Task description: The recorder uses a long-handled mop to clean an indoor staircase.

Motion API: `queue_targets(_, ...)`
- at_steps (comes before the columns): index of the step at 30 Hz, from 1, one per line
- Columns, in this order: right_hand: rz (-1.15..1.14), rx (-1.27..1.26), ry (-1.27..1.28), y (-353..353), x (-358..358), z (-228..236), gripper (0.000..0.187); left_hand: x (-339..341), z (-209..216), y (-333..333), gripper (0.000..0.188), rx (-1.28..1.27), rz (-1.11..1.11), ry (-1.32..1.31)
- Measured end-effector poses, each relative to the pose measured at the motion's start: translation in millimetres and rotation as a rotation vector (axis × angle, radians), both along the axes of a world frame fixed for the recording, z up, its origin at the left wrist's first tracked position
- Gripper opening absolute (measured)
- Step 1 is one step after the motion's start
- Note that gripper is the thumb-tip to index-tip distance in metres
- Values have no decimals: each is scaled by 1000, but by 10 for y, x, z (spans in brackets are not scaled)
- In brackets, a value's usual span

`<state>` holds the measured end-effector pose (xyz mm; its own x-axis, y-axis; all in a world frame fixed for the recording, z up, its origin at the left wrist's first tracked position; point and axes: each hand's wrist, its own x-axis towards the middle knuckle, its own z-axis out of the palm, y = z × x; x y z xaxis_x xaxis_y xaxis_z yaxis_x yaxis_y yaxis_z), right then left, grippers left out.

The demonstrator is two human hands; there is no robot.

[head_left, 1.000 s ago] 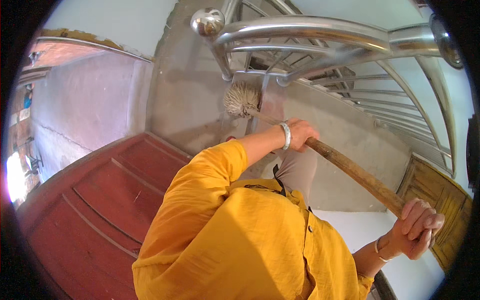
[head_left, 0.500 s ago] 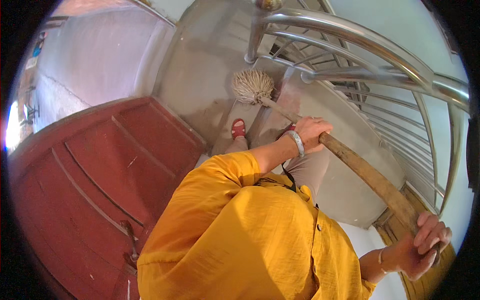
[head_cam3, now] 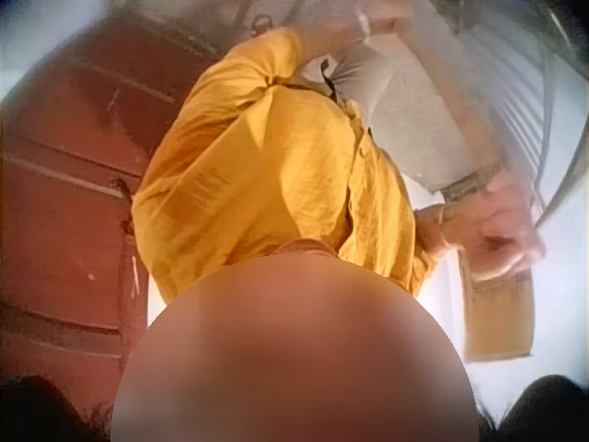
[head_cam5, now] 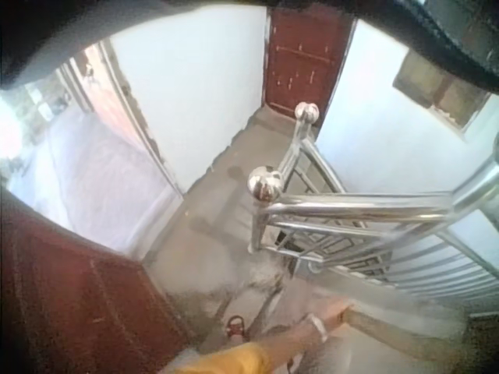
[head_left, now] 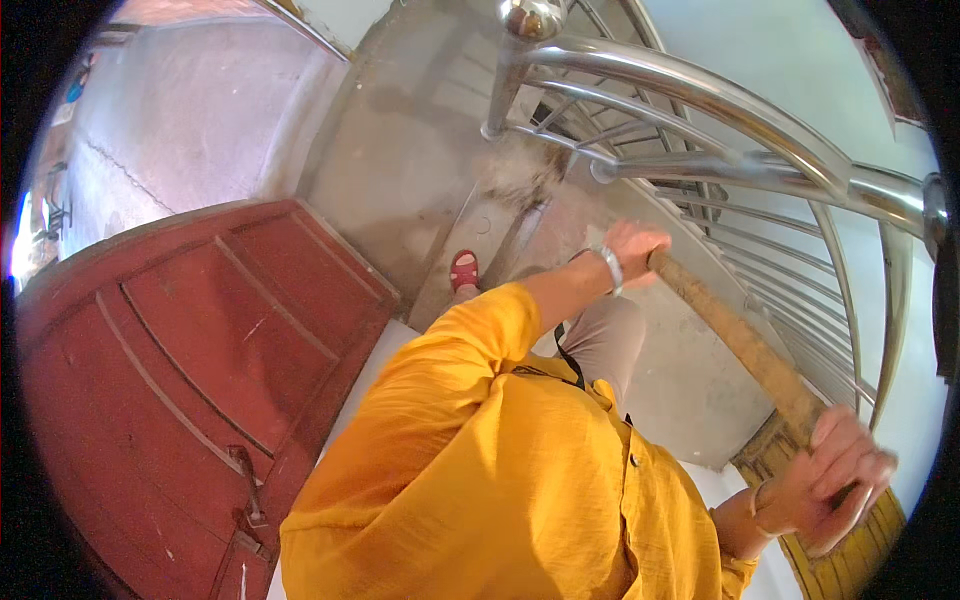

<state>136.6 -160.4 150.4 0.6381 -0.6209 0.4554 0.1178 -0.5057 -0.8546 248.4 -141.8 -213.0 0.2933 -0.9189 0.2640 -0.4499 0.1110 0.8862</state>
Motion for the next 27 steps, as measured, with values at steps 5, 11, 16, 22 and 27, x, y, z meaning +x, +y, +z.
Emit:
queue_targets(5,-23,-3,11,177,-47,4,15,217,287,-54,22,101,-140,-41)
queue_targets(11,-264,159,-128,-78,-471,64,17,-60,493,306,21,274,-309,51)
queue_targets(16,-275,209,-96,74,-469,-50,18,-153,224,66,21,324,-394,-26)
queue_targets(22,-297,26,-12,503,-401,-348,16,84,-47,-91,26,241,-354,-168)
queue_targets(27,-368,82,-61,433,-705,-54,14,-126,270,225,28,332,-501,-116)
